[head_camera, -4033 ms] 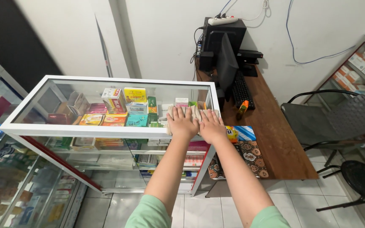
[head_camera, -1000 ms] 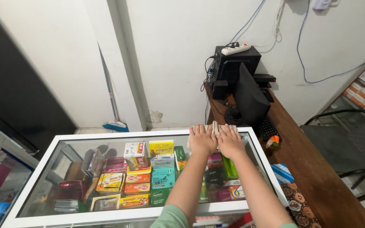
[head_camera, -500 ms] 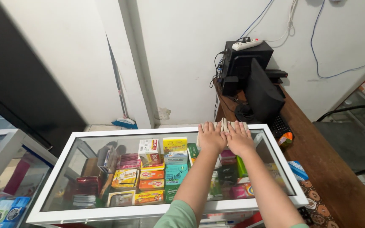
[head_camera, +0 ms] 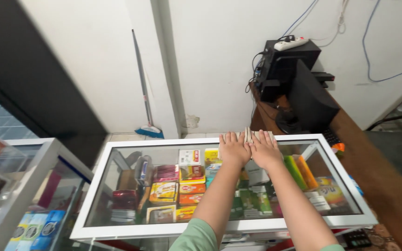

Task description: The person wipes a wooden desk with a striped cloth, then moves items from a glass display case onto the desk, including bottles, a notebook, a patterned folder, a calculator, and a snack packet. The person then wipes the glass top of the display case with the cloth.

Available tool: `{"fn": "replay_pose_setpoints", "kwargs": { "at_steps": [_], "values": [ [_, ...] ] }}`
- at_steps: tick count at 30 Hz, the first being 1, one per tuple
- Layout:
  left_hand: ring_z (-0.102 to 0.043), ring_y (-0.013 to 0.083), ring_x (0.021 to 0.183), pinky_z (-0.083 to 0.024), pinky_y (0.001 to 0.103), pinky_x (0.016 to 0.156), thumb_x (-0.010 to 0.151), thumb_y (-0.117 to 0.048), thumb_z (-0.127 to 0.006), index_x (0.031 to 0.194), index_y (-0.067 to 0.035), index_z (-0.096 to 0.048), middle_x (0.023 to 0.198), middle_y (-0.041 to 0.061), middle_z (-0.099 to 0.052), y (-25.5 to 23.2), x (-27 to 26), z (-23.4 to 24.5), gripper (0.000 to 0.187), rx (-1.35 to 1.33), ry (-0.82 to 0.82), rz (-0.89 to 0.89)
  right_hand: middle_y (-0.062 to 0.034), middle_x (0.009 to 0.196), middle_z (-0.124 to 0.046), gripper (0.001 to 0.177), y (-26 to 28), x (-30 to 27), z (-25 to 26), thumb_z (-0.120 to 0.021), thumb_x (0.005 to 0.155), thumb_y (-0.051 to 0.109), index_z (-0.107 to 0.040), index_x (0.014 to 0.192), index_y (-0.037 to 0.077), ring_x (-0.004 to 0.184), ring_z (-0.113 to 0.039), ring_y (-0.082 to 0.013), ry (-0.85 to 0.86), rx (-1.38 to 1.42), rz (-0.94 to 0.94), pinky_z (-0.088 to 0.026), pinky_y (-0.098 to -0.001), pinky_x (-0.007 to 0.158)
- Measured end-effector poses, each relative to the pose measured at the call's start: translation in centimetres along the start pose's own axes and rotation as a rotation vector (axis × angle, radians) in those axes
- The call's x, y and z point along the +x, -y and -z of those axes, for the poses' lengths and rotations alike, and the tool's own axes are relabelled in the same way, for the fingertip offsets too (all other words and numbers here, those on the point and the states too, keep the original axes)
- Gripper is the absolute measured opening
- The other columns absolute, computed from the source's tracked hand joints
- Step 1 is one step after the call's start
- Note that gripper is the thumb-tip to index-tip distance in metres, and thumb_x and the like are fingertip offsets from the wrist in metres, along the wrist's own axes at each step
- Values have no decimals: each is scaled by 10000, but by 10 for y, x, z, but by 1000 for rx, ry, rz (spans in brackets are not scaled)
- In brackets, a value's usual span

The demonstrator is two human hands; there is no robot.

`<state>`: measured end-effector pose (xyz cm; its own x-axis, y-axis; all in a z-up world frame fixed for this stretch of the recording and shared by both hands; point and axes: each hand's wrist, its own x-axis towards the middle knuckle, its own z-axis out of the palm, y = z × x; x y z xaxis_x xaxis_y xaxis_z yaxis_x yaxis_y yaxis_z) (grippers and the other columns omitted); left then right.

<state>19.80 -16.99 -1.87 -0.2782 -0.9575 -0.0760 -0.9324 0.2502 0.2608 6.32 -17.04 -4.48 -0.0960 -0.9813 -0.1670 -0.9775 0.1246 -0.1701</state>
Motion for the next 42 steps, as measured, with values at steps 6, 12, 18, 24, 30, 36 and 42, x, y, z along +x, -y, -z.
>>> {"fn": "replay_pose_setpoints", "kwargs": {
  "at_steps": [6, 12, 18, 24, 30, 36, 42],
  "values": [
    [-186, 323, 1547, -15, 559, 1255, 1030, -406, -175, 1604, -220, -326, 1599, 146, -356, 55, -11, 11, 622, -9, -15, 40, -71, 1740, -50, 576, 58, -3, -6, -168, 1107, 474, -191, 1648, 278, 1601, -17, -269, -1, -11, 41, -19, -518, 1275],
    [-194, 306, 1537, 0, 559, 1247, 1031, -412, -169, 1595, -239, -348, 1574, 134, -384, 116, -21, 20, 616, 6, -45, 89, -68, 1739, -66, 581, 120, 2, -19, -166, 1105, 476, -205, 1647, 272, 1600, -13, -269, 8, -11, 92, -9, -528, 1268],
    [-196, 303, 1538, -10, 554, 1257, 1031, -424, -168, 1592, -240, -348, 1585, 128, -381, 176, -38, 39, 618, 14, -59, 149, -71, 1734, -101, 578, 184, 8, -32, -169, 1110, 479, -233, 1643, 262, 1598, -35, -277, 19, 4, 162, -15, -538, 1261],
    [-153, 291, 1572, 15, 544, 1259, 1026, -433, -138, 1608, -270, -322, 1638, 111, -323, 237, -53, 53, 632, 36, -47, 227, -88, 1725, -152, 584, 251, 6, -37, -167, 1112, 466, -274, 1634, 229, 1598, -49, -289, 36, 8, 239, -7, -539, 1258],
    [-121, 291, 1588, 42, 534, 1268, 1038, -410, -135, 1623, -258, -296, 1680, 122, -263, 280, -76, 77, 625, 32, -35, 277, -82, 1722, -166, 578, 306, 3, -40, -179, 1111, 450, -279, 1633, 221, 1596, -57, -287, 38, -12, 299, 1, -537, 1257],
    [-99, 278, 1597, 53, 531, 1271, 1032, -419, -140, 1623, -256, -294, 1706, 111, -220, 321, -88, 86, 632, 31, -54, 337, -82, 1716, -191, 569, 353, 0, -46, -192, 1109, 436, -296, 1626, 224, 1596, -75, -289, 34, -36, 362, -15, -542, 1256],
    [-113, 265, 1599, 65, 519, 1269, 1039, -393, -166, 1628, -228, -288, 1712, 110, -219, 351, -107, 96, 624, 21, -96, 396, -80, 1723, -165, 574, 393, 4, -55, -205, 1101, 442, -273, 1633, 236, 1595, -78, -298, 38, -42, 428, -26, -555, 1260]
  ]
}}
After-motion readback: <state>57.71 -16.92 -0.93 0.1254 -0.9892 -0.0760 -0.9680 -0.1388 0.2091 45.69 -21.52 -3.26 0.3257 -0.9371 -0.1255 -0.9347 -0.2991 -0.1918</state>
